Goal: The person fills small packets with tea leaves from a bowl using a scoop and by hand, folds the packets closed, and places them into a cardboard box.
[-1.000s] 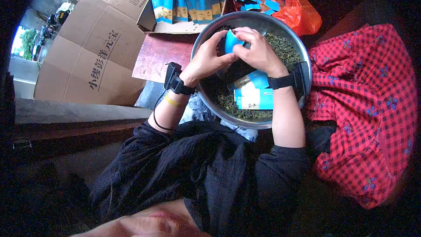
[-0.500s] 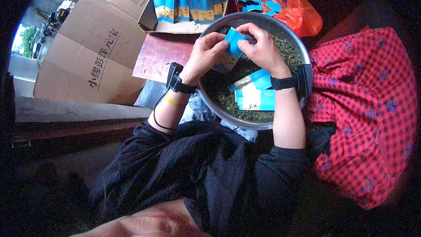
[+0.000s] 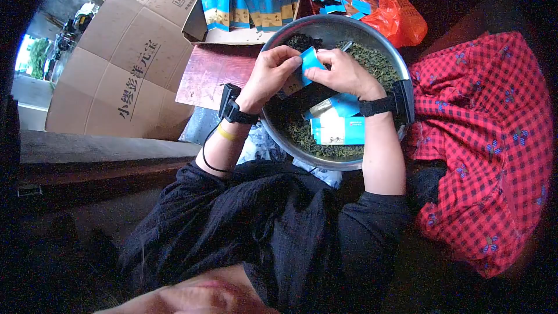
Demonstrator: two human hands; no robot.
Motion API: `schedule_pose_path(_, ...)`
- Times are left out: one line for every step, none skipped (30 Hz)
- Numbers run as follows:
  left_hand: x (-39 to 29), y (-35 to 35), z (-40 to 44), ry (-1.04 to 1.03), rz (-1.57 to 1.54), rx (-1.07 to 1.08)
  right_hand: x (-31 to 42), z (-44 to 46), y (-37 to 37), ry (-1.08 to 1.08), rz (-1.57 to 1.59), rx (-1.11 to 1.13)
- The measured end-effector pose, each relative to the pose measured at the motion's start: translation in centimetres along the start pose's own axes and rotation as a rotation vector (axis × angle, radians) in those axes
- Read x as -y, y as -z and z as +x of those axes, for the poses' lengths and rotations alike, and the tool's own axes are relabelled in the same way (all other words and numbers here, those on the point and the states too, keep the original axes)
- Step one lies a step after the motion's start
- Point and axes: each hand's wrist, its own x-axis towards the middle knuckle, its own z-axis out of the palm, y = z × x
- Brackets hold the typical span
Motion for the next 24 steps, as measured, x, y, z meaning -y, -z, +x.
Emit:
schedule_pose_path(-0.1,0.0,0.0,0.0,0.0,0.0,0.0,0.0,0.0,0.002,-0.014,0.022)
schedule_pose_path(-0.2,0.1,-0.1,0.006,0.023,0.006,0.0,0.0,0.0,0.003,-0.014,0.023)
schedule_pose_path(-0.4,0.1,-0.2,0.012,0.046,0.011,0.1,0.0,-0.1,-0.01,0.016,0.019)
schedule_pose_path(-0.4,0.1,-0.2,0.012,0.046,0.011,0.1,0.0,-0.1,-0.023,0.046,0.014)
schedule_pose_path(-0.5,0.0,-0.2,0.016,0.002,-0.01,0.0,0.0,-0.2,-0.023,0.047,0.014)
schedule_pose_path(-0.6,-0.1,-0.1,0.02,-0.043,-0.031,-0.1,0.1,-0.4,0.0,0.017,-0.069)
schedule_pose_path(-0.8,-0.1,-0.2,0.02,-0.044,-0.031,-0.1,0.2,-0.5,0.022,-0.014,-0.15)
schedule_pose_path(-1.1,-0.1,-0.2,0.034,-0.039,-0.041,0.0,0.2,-0.5,0.022,-0.016,-0.148)
schedule_pose_path(-1.3,0.0,-0.3,0.048,-0.035,-0.052,0.2,0.2,-0.3,0.051,-0.017,-0.221)
schedule_pose_path(-1.2,0.0,-0.3,0.048,-0.037,-0.056,0.4,0.3,-0.3,0.081,-0.019,-0.294)
schedule_pose_path(-1.1,0.0,-0.2,0.043,-0.044,-0.053,0.3,0.2,-0.1,0.081,-0.02,-0.29)
schedule_pose_path(-0.9,-0.1,-0.2,0.038,-0.05,-0.051,0.1,0.1,0.1,0.088,-0.085,-0.301)
schedule_pose_path(-0.6,-0.1,-0.1,0.039,-0.051,-0.054,-0.1,0.0,0.4,0.096,-0.15,-0.314)
schedule_pose_path(-0.2,-0.1,0.0,-0.015,-0.02,-0.067,-0.4,-0.2,0.5,0.044,-0.151,-0.271)
schedule_pose_path(0.1,-0.1,0.0,-0.067,0.012,-0.08,-0.3,-0.2,0.6,0.044,-0.151,-0.269)
schedule_pose_path(0.3,-0.1,0.1,-0.066,0.013,-0.08,0.0,-0.3,0.7,0.005,-0.148,-0.2)
schedule_pose_path(0.5,-0.1,0.1,-0.068,0.006,-0.074,0.2,-0.3,0.7,-0.033,-0.146,-0.132)
schedule_pose_path(0.5,-0.1,0.2,-0.071,-0.001,-0.068,0.2,-0.3,0.6,-0.034,-0.147,-0.133)
schedule_pose_path(0.5,-0.1,0.2,-0.072,-0.001,-0.066,0.1,-0.3,0.5,-0.064,-0.092,-0.096)
schedule_pose_path(0.4,-0.1,0.1,-0.071,-0.001,-0.064,0.1,-0.3,0.3,-0.093,-0.037,-0.059)
schedule_pose_path(0.2,-0.1,0.1,-0.069,0.001,-0.062,0.3,-0.3,0.2,-0.094,-0.036,-0.059)
schedule_pose_path(0.0,-0.1,0.0,-0.07,0.001,-0.062,0.6,-0.3,0.1,-0.067,0.023,-0.07)
schedule_pose_path(-0.4,-0.1,-0.1,-0.04,-0.03,-0.061,0.8,-0.3,0.0,-0.04,0.082,-0.081)
schedule_pose_path(-0.7,-0.1,-0.2,-0.011,-0.06,-0.06,0.8,-0.3,0.1,-0.04,0.082,-0.082)
